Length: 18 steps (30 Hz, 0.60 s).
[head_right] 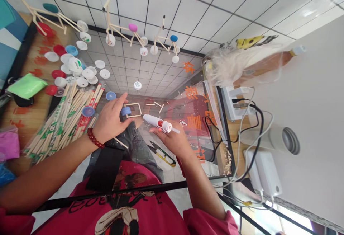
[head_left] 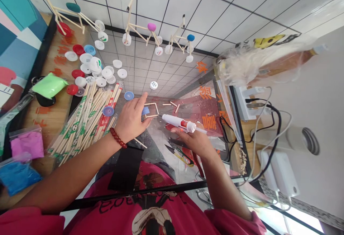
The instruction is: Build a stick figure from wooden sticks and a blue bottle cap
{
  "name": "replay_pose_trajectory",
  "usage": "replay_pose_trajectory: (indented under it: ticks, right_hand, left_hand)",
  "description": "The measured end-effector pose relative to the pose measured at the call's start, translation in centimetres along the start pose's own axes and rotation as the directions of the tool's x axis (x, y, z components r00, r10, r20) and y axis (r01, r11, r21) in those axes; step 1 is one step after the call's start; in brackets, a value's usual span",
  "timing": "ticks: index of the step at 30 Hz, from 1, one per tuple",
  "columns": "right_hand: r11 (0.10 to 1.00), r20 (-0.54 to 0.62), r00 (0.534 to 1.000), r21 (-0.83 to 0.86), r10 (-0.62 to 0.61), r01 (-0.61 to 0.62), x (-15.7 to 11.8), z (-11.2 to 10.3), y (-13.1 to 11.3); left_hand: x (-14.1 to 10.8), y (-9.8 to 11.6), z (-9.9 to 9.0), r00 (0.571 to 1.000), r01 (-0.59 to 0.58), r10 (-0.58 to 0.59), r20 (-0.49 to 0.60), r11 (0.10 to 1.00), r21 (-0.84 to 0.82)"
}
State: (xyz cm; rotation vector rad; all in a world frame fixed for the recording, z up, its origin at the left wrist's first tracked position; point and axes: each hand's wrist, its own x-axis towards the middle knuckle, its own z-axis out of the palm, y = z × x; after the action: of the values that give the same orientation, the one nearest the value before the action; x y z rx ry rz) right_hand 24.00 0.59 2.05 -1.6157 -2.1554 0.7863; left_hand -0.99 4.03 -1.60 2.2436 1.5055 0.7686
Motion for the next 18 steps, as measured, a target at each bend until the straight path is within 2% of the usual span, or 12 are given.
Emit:
replay_pose_trajectory:
  ticks: [11,18]
  right_hand:
    - [0.998,-0.004,0.999,0.054,0.045,-0.045,-0.07,-0.10,-0.13]
    - [0.976,0.007,0.992,0.175,0.129,-0.128,-0.41,-0.36,-0.71]
  left_hand:
    - [-0.01,-0.03,0.00,1.000,-0.012,0.012,0.000,1.000,0.004]
    - [-0.06,0.02,-0.05,1.000,-0.001,0.001,0.007,1.000,0.014]
